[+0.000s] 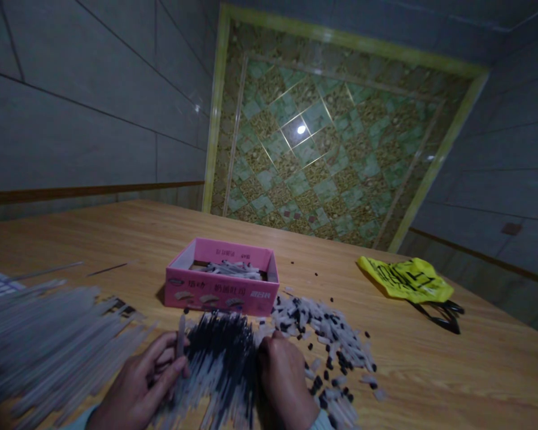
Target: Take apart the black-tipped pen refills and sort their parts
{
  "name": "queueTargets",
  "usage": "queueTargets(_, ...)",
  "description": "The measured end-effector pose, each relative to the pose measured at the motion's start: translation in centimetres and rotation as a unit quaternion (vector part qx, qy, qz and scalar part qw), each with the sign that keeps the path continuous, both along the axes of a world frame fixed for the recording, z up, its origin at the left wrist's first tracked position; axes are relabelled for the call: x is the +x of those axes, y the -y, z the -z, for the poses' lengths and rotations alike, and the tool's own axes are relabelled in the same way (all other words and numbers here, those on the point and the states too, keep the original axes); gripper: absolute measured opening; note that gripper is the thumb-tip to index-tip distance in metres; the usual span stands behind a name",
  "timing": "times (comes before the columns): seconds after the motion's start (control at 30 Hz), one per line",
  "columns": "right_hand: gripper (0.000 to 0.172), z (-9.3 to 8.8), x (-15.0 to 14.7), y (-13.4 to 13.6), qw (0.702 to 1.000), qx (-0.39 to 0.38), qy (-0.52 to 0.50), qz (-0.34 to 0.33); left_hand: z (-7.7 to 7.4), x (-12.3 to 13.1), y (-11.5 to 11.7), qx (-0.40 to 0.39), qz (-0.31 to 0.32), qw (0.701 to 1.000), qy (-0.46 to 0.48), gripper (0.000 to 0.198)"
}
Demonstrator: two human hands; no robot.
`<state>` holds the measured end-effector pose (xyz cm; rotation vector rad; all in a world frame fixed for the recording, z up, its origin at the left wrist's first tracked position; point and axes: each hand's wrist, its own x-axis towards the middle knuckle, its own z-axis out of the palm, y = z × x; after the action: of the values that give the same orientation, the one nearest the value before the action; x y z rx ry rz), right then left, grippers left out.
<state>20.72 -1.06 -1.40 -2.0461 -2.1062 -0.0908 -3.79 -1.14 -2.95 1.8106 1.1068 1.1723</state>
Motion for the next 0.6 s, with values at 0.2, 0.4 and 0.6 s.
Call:
queueTargets(0.2,0.018,0.6,-0.1,-0.1,1.0,0.021,-0.016,0.001,-0.1,0.3,-0.4,-0.061,0.009,0.998,0.024,0.023)
queueTargets(0.4,0.025,-1.2,-0.9,1.1,0.986,0.009,-0.116,-0.117,0.2,0.5,-0.8,-0.144,0.013,0.984,0.1,0.031)
queueTargets(0.6,0.023,-2.0,-2.6,2.8,0.945,-0.052,-0.103,-0.306,-0.1,0.7,-1.0,-0.181,0.015,0.97,0.163,0.035)
